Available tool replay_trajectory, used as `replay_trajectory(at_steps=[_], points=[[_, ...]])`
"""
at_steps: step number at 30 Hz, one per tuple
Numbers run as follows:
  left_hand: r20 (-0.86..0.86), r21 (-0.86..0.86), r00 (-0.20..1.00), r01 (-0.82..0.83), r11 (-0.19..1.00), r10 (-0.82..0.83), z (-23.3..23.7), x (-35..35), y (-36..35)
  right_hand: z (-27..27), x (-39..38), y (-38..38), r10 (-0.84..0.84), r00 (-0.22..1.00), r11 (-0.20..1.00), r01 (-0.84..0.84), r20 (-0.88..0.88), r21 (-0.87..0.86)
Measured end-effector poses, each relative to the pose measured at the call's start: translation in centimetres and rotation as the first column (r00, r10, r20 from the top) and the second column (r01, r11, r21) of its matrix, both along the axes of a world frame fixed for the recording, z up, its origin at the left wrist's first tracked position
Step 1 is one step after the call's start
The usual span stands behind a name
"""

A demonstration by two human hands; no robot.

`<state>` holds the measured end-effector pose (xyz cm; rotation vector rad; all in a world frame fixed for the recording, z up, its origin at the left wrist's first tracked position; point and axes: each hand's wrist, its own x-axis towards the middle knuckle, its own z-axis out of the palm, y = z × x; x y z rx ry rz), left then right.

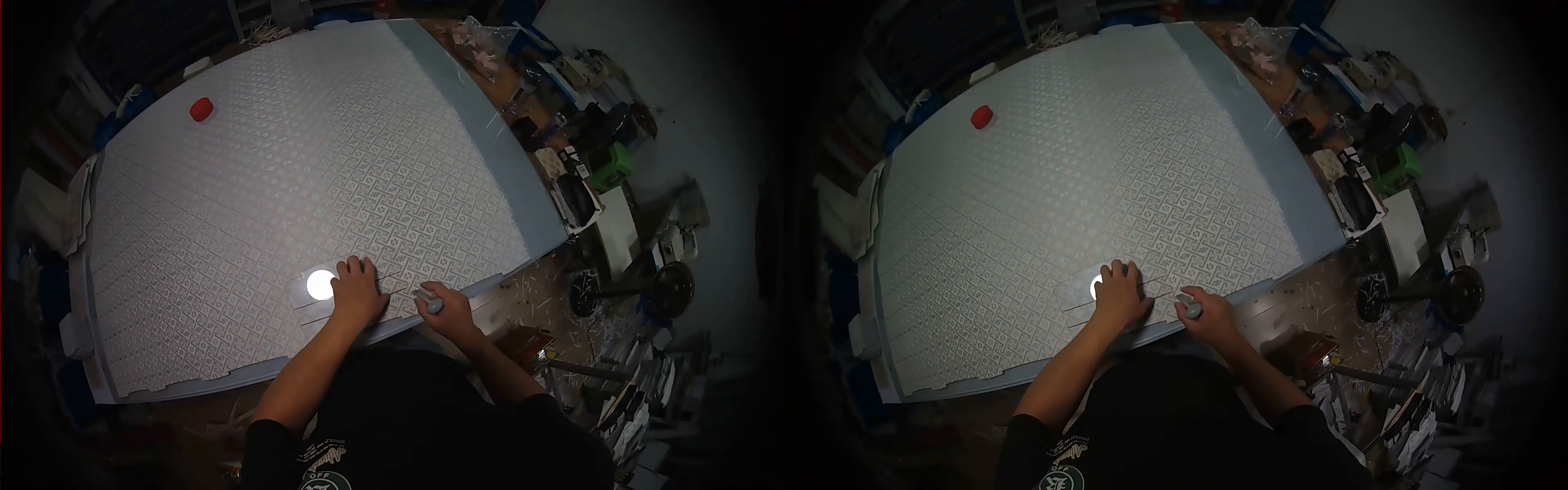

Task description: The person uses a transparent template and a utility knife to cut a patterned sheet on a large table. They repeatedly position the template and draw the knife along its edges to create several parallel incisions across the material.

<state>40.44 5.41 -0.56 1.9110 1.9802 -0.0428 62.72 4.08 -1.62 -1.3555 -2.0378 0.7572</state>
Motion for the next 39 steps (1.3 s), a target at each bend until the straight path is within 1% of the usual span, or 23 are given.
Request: replay_trajectory(at_steps=[1, 3, 4, 6, 7, 9, 11, 12, 14, 15, 17, 18, 20, 23, 27, 29, 33, 35, 39], points=[[-0.011, -0.023, 1.0, 0.009, 1.0, -0.009, 0.3, 0.2, 0.1, 0.6, 0.1, -0.4, -0.009, 1.0, 1.0, 0.009, 0.003, -0.008], [-0.037, -0.026, 0.999, 0.012, 1.0, -0.012, 0.2, 0.4, 0.3, 1.2, 0.3, -0.9, -0.131, 0.988, 0.979, 0.116, -0.083, -0.167], [-0.065, -0.029, 0.998, 0.007, 1.0, -0.009, 0.1, 0.5, 0.2, 1.2, 0.5, -1.0, -0.136, 0.988, 0.976, 0.121, -0.077, -0.18], [-0.021, -0.067, 1.0, -0.007, 0.998, 0.005, 0.3, 0.6, 0.3, 0.9, 1.0, -1.6, -0.137, 0.99, 0.974, 0.128, -0.037, -0.187], [-0.02, -0.05, 1.0, -0.007, 0.999, 0.006, 0.2, 0.7, 0.2, 1.3, 1.1, -1.7, -0.092, 0.996, 0.977, 0.088, -0.014, -0.196], [-0.021, -0.057, 1.0, -0.009, 0.998, 0.008, 0.0, 0.9, 0.3, 0.7, 1.1, -2.0, -0.051, 0.998, 0.989, 0.047, -0.022, -0.139], [-0.027, -0.05, 1.0, -0.001, 0.999, -0.001, -0.3, 1.0, 0.3, 1.1, 0.8, -2.4, -0.055, 0.998, 0.98, 0.051, -0.015, -0.191], [-0.029, -0.099, 1.0, -0.001, 0.995, -0.002, -0.4, 0.9, -0.1, 1.0, 0.5, -2.9, -0.056, 0.998, 0.97, 0.051, -0.014, -0.24], [-0.021, -0.05, 1.0, 0.014, 0.999, -0.015, 0.0, 1.0, 0.3, 0.7, 0.4, -2.7, -0.082, 0.995, 0.954, 0.093, 0.05, -0.284], [-0.018, -0.06, 1.0, 0.014, 0.998, -0.015, 0.0, 1.0, 0.3, 0.4, 0.4, -2.8, -0.081, 0.995, 0.951, 0.093, 0.054, -0.294], [-0.018, -0.056, 1.0, 0.02, 0.998, -0.021, 0.0, 0.9, 0.4, -0.5, 0.3, -2.8, -0.078, 0.996, 0.967, 0.084, 0.032, -0.241], [-0.019, -0.061, 1.0, 0.018, 0.998, -0.019, 0.0, 0.9, 0.4, -0.7, 0.2, -2.8, -0.076, 0.997, 0.966, 0.081, 0.031, -0.245], [-0.029, -0.049, 0.999, 0.023, 0.999, -0.025, -0.1, 0.9, 0.4, -1.0, 0.0, -2.8, -0.066, 0.998, 0.984, 0.068, 0.021, -0.162], [-0.025, -0.039, 0.999, 0.031, 0.999, -0.032, 0.0, 1.0, 0.2, -0.3, -0.3, -2.7, -0.067, 0.995, 0.977, 0.081, 0.076, -0.197], [-0.026, -0.041, 0.999, 0.034, 0.999, -0.035, 0.0, 1.1, 0.3, -0.1, -0.2, -2.8, -0.065, 0.995, 0.979, 0.079, 0.081, -0.189], [-0.028, -0.045, 0.999, 0.038, 0.998, -0.039, 0.1, 1.1, 0.3, 0.3, -0.1, -2.8, -0.056, 0.995, 0.966, 0.074, 0.08, -0.249], [-0.014, -0.04, 0.999, 0.052, 0.998, -0.053, 0.3, 1.1, 0.2, 0.6, 0.0, -2.7, -0.041, 0.995, 0.961, 0.064, 0.09, -0.269], [-0.047, -0.035, 0.996, 0.07, 0.997, -0.072, 0.3, 1.1, 0.3, 0.8, -0.1, -2.6, -0.041, 0.991, 0.944, 0.081, 0.13, -0.321], [-0.056, -0.087, 0.996, 0.06, 0.994, -0.065, 0.5, 1.2, 0.6, 0.9, -0.1, -2.4, -0.037, 0.988, 0.948, 0.082, 0.15, -0.308]])
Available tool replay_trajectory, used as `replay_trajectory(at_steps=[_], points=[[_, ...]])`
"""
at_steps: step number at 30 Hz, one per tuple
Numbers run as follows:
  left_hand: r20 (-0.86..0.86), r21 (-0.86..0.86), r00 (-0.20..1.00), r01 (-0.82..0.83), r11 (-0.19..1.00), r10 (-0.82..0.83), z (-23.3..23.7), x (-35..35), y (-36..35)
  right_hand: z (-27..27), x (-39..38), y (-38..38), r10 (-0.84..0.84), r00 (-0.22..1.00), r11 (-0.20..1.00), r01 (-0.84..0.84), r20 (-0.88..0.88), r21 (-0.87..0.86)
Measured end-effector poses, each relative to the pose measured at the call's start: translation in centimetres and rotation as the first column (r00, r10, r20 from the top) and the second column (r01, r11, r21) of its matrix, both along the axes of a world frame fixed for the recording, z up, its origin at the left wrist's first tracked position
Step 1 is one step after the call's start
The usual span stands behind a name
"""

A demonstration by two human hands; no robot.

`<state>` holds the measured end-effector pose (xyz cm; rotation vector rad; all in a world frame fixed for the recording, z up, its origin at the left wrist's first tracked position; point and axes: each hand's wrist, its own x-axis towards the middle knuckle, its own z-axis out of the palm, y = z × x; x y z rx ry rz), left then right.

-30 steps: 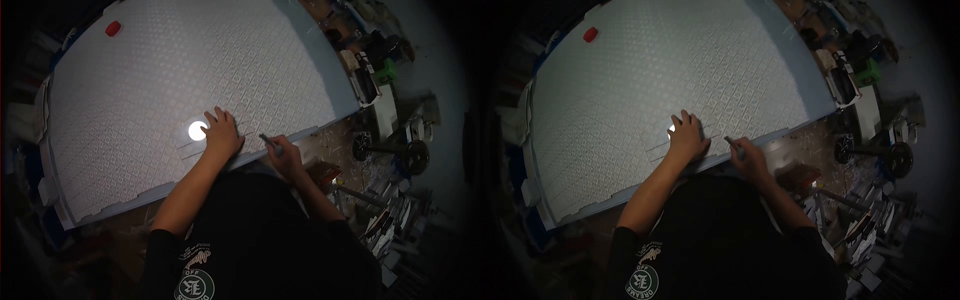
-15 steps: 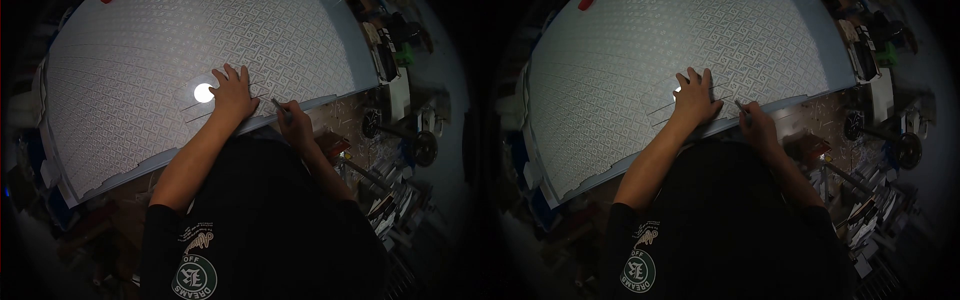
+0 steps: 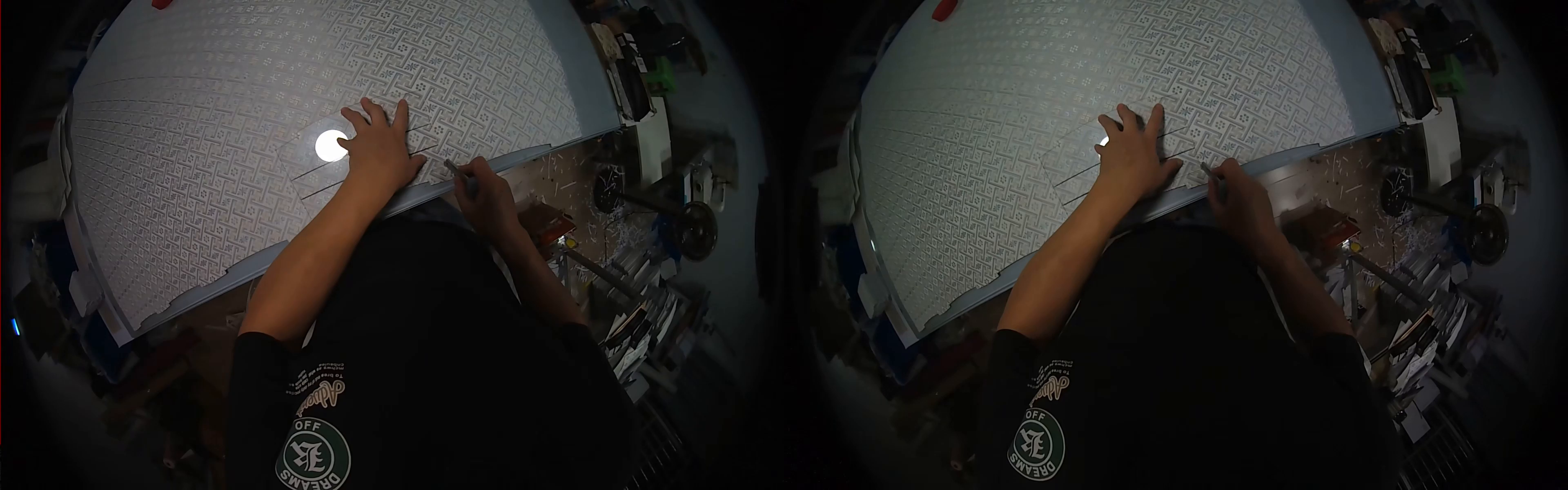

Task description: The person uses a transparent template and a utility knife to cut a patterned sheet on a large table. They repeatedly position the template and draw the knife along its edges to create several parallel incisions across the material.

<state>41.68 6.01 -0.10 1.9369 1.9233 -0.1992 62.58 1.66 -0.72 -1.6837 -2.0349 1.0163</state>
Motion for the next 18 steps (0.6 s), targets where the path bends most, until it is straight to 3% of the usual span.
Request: replay_trajectory(at_steps=[12, 14, 18], points=[[-0.026, -0.041, 1.0, 0.01, 0.999, -0.011, 0.3, 0.1, 0.5, -0.2, -0.6, -0.1, -0.028, 0.999, 0.998, 0.031, 0.046, -0.061], [-0.025, -0.05, 1.0, 0.011, 0.999, -0.013, 0.4, 0.2, 0.6, -2.4, -0.3, -1.2, -0.049, 0.998, 0.993, 0.052, -0.025, 0.103], [-0.021, -0.056, 1.0, 0.008, 0.998, -0.009, 0.2, 0.1, 0.7, -4.8, 0.2, -1.9, -0.041, 0.989, 0.964, 0.076, -0.139, 0.254]])
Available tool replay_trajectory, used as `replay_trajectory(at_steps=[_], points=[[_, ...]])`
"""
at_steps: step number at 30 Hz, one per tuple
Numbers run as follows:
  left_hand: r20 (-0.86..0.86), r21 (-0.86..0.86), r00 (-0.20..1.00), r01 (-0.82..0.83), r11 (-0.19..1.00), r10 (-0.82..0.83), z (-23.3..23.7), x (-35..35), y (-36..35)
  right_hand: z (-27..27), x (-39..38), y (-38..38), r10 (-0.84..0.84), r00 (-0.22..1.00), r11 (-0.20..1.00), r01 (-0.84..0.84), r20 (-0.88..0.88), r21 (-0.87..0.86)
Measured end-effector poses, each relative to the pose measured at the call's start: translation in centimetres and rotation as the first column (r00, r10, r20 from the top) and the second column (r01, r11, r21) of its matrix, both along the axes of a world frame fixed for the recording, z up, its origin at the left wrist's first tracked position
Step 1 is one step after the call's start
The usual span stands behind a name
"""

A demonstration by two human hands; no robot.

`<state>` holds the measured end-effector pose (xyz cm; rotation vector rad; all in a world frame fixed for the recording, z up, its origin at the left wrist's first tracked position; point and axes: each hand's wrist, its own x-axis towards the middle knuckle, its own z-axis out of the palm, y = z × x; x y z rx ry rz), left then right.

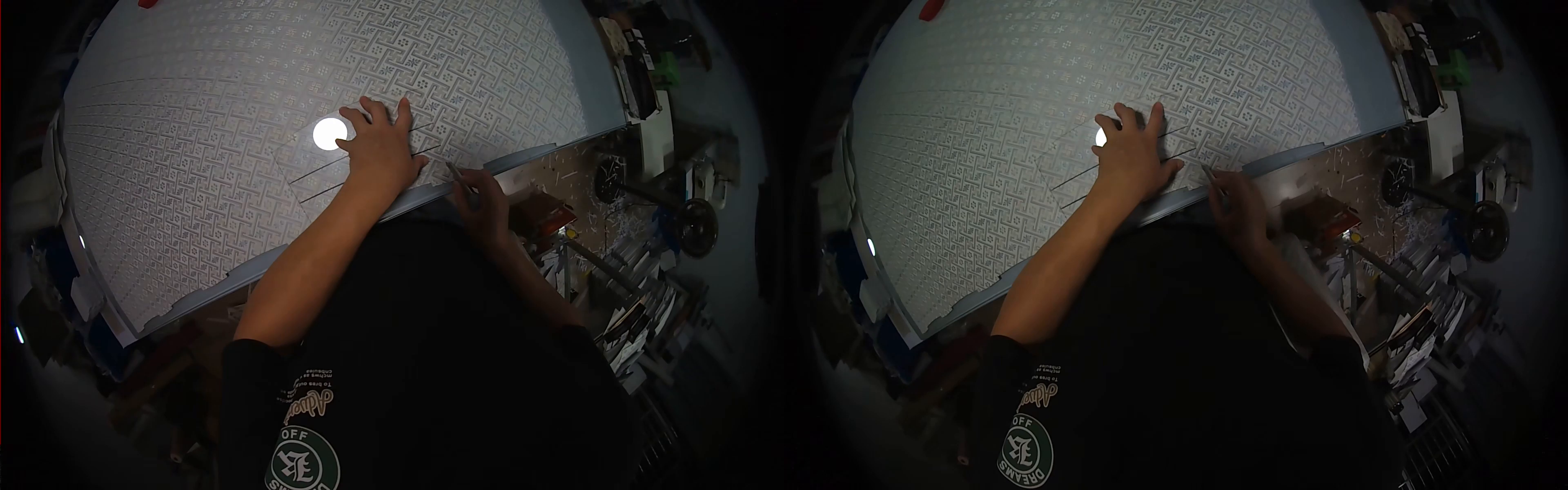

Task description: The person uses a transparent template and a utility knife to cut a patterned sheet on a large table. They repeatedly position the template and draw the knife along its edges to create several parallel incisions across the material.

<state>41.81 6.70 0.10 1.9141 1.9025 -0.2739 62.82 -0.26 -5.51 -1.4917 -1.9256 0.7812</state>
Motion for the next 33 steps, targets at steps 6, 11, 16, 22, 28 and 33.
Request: replay_trajectory(at_steps=[6, 11, 16, 22, 28, 33], points=[[0.002, 0.03, 1.0, 0.012, 0.999, -0.012, 0.0, -0.2, -0.1, -1.1, -2.8, 6.3, -0.003, 1.0, 0.988, 0.007, -0.025, 0.152], [0.064, 0.012, 0.998, 0.002, 1.0, -0.003, 0.2, -0.3, 0.1, -1.1, -5.7, 10.9, -0.041, 0.999, 0.982, 0.043, -0.013, 0.182], [0.033, 0.02, 0.999, 0.022, 1.0, -0.022, 0.0, -0.3, -0.1, -1.7, -6.2, 10.5, -0.079, 0.997, 0.972, 0.083, -0.028, 0.221], [0.018, 0.074, 0.999, -0.031, 0.997, 0.03, -0.3, -0.1, -0.8, -1.7, -5.5, 10.7, -0.038, 0.999, 0.976, 0.042, -0.026, 0.214], [0.08, 0.095, 0.986, -0.155, 0.983, 0.147, -0.4, 0.3, -0.7, 2.1, -1.4, 17.3, 0.369, 0.928, 0.927, -0.363, 0.056, -0.093], [0.072, 0.07, 0.974, -0.222, 0.973, 0.217, -0.1, 0.6, -0.4, 5.1, -1.7, 25.3, 0.796, 0.599, 0.594, -0.749, 0.085, -0.294]])
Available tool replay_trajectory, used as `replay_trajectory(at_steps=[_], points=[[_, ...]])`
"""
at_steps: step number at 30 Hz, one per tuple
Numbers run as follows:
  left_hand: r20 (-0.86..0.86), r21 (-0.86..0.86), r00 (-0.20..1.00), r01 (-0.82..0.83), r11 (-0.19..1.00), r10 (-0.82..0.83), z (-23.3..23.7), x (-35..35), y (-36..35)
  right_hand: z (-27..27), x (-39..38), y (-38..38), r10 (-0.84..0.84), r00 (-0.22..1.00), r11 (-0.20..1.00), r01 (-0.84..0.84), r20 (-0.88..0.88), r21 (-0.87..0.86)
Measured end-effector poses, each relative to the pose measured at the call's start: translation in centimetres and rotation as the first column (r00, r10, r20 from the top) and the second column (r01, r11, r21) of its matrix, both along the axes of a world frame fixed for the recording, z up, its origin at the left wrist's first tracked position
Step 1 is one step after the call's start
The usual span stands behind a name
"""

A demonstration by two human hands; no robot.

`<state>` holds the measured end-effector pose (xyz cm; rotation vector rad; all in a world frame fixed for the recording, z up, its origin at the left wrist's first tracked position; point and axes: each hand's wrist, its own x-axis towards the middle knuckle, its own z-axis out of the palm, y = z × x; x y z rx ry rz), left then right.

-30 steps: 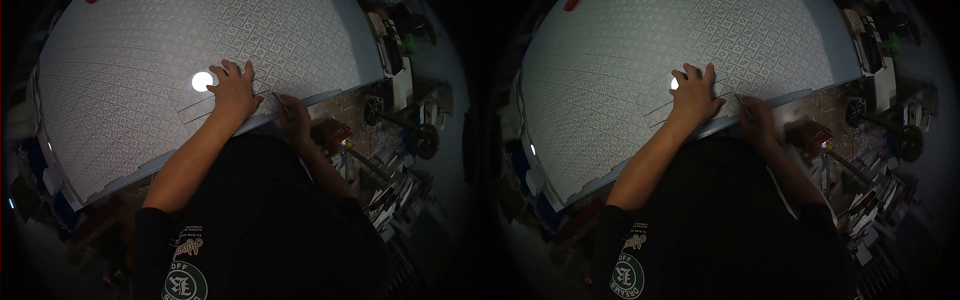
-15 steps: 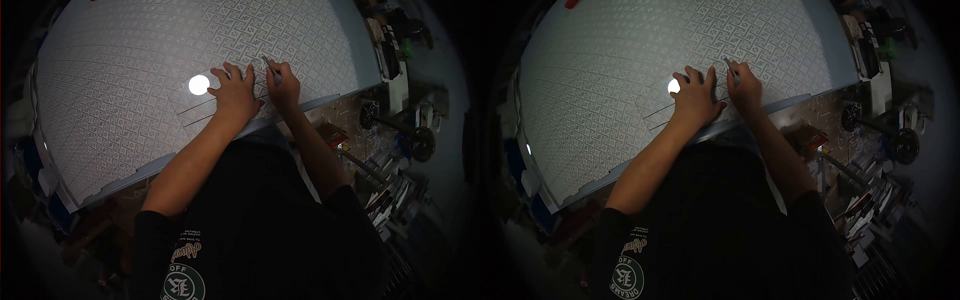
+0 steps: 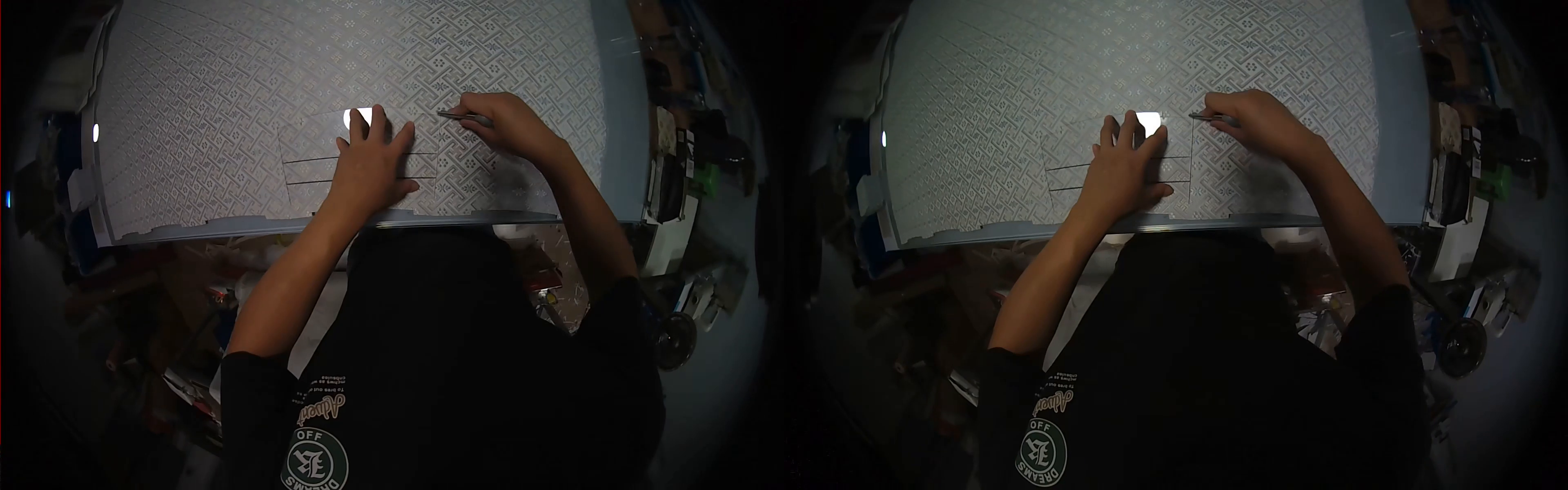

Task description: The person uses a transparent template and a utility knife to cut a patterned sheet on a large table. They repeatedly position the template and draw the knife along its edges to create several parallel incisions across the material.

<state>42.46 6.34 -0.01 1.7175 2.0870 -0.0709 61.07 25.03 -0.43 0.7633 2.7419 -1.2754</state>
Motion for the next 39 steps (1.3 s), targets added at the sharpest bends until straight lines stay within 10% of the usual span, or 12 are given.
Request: replay_trajectory(at_steps=[5, 15, 18, 23, 39], points=[[0.018, 0.03, 1.0, -0.009, 1.0, 0.009, -0.2, 0.2, -0.2, -2.6, -1.9, 2.3, 0.315, 0.94, 0.945, -0.298, -0.129, 0.137], [0.022, 0.072, 1.0, -0.021, 0.997, 0.019, -0.3, 0.3, -0.4, -6.5, -2.9, 1.8, 0.311, 0.862, 0.949, -0.259, -0.401, 0.18], [0.031, 0.08, 1.0, 0.005, 0.997, -0.008, -0.6, 0.0, -0.5, -5.6, -2.9, 1.5, 0.247, 0.897, 0.969, -0.224, -0.367, 0.104], [0.03, 0.084, 0.999, 0.041, 0.996, -0.044, -1.1, -0.4, -0.8, -3.8, -2.7, -4.4, -0.332, 0.897, 0.941, 0.293, -0.291, -0.171], [0.036, 0.094, 0.993, 0.112, 0.989, -0.116, -1.3, -1.1, -1.4, -2.7, -7.8, -12.1, -0.697, 0.707, 0.691, 0.706, -0.115, 0.156]])
